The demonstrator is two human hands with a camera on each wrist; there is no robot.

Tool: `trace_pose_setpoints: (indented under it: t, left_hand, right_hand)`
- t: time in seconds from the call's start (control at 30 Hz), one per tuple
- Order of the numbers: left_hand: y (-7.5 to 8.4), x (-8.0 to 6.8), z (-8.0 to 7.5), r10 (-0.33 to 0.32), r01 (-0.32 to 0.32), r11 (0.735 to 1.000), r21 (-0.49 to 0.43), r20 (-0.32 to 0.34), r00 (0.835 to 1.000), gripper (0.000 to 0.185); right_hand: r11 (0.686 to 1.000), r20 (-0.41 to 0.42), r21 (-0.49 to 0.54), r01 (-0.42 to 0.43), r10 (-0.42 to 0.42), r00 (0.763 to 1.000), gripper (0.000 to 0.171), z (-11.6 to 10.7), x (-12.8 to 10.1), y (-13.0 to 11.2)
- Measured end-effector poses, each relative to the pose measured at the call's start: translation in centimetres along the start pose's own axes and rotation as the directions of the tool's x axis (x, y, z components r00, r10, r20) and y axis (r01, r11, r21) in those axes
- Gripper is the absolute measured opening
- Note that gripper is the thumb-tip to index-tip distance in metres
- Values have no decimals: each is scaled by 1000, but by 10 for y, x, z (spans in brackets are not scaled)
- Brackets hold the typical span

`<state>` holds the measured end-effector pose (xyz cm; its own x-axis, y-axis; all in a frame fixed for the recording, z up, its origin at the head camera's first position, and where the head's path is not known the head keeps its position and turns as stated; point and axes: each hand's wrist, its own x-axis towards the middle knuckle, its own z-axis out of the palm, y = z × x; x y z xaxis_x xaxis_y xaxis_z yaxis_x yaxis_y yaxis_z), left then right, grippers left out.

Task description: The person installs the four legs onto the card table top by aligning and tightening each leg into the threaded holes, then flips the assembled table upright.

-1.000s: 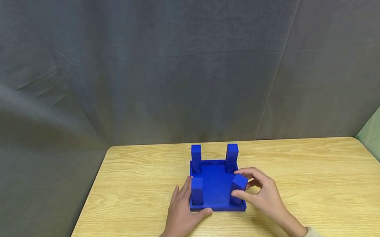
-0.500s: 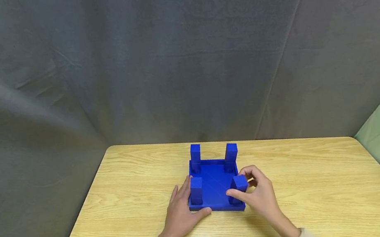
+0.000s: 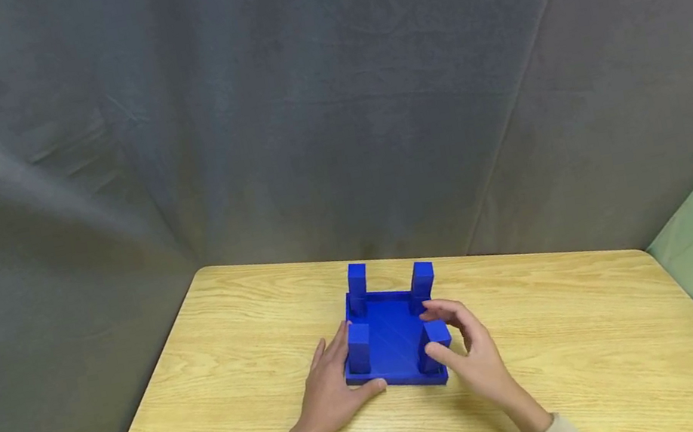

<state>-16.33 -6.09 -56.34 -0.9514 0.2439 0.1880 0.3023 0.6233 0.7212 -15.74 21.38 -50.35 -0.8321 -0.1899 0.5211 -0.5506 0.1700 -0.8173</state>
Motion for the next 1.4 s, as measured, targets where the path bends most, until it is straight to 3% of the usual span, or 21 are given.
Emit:
trace_pose_setpoints:
  t: [0.07, 0.2, 0.37, 0.57, 1.0, 1.4]
  left_hand:
    - [0, 0, 0, 1, -1, 1000, -2, -1, 1000, 116]
    - [0, 0, -1, 7, -7, 1000, -7, 1, 1000, 116]
    - [0, 0, -1, 8, -8, 1000, -4, 1, 1000, 116]
    - [-1, 0, 0, 3, -3, 1000, 3, -3, 1000, 116]
    - [0, -1, -1, -8, 8, 1000, -11, 2, 1000, 116]
    - [1, -2, -1, -32, 32, 999, -10, 18, 999, 116]
  right_hand:
    - [990, 83, 144, 9, -21, 996, 48, -4, 1, 4]
    - [932, 205, 359, -49, -27, 978, 52, -11, 2, 10]
    - [892, 250, 445, -87, -31, 968, 53, -15, 1, 13]
    - [895, 229, 436, -94, -10, 973, 46, -17, 1, 15]
    - [955, 114, 297, -12, -23, 993, 33, -14, -1, 12]
    - [979, 20, 203, 23, -27, 999, 27, -11, -2, 13]
